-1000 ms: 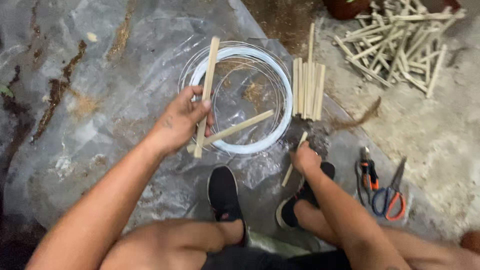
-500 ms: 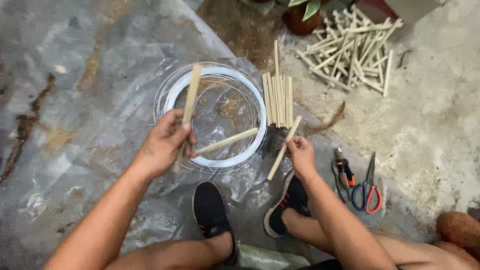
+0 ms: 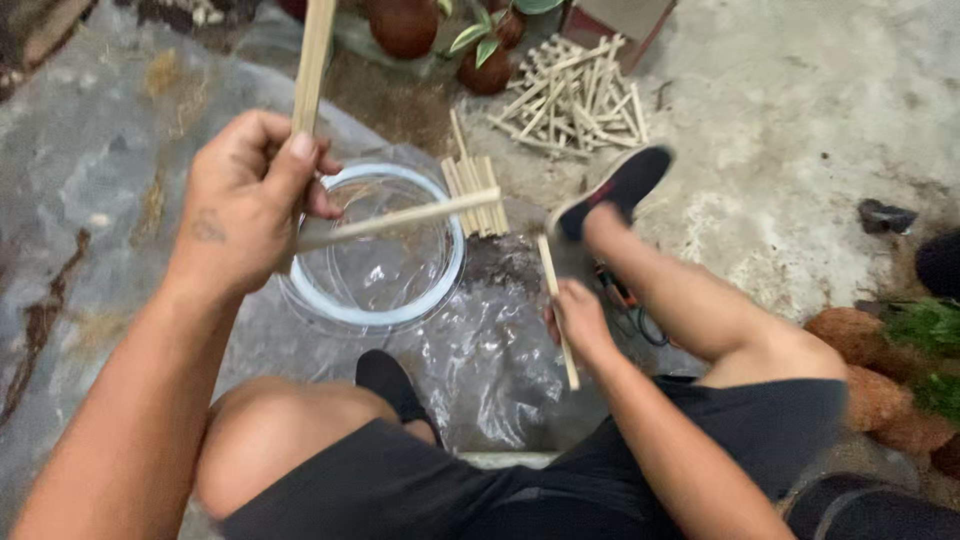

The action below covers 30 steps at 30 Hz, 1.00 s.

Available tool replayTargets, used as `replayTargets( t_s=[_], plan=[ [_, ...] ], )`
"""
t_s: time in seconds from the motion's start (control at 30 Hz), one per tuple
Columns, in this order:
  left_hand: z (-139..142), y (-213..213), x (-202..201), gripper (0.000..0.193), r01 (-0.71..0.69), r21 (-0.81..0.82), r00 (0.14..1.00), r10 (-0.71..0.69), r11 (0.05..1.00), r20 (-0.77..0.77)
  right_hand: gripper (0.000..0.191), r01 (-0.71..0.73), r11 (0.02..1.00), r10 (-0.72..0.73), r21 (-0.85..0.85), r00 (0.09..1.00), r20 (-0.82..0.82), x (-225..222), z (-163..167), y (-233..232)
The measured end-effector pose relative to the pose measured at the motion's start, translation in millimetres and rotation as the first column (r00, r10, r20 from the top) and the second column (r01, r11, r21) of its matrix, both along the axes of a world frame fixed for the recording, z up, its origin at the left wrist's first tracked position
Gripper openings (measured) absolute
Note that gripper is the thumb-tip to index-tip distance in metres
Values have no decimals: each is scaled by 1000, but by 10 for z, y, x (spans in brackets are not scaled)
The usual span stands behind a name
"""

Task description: The person sits on the floor and assembles small triangular frames from wooden dowel sticks, fitting sticks together, cutting a stick with pliers, and applying glue at the joints with a handheld tool. At the end the person lifts and handles a large coil of wire.

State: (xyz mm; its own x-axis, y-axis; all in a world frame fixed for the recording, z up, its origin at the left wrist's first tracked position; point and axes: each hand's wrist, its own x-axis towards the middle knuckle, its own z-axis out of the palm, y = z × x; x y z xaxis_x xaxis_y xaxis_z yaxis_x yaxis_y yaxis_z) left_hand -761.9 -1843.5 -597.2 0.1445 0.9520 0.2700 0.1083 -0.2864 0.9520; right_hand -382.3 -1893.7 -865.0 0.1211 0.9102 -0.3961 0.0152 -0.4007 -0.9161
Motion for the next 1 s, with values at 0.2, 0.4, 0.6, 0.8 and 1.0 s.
replayTargets(
  t_s=[0.2,0.4,0.6,0.8,1.0],
  plan=[
    [-88,-283,-322,27,-26,-94,991,39,995,131,11,38,946,-114,-321,968,-222,77,-136,-715],
    [-639,83,-632,35,-189,-381,981,188,905,-39,17,-132,983,86,-124,943,-322,-179,231,223],
    [-1780,653,-416,27,58,-624,990,36,779,137,26,-401,904,425,151,884,-193,-700,617,1103],
    [-2731,874,-54,41,228,-649,953,-30,726,301,26,-470,880,474,65,878,-66,-1396,191,1286],
    [-3124,637,-144,43,190,-683,950,43,705,308,20,-526,847,527,-74,850,-10,-1575,-533,1102]
  ],
)
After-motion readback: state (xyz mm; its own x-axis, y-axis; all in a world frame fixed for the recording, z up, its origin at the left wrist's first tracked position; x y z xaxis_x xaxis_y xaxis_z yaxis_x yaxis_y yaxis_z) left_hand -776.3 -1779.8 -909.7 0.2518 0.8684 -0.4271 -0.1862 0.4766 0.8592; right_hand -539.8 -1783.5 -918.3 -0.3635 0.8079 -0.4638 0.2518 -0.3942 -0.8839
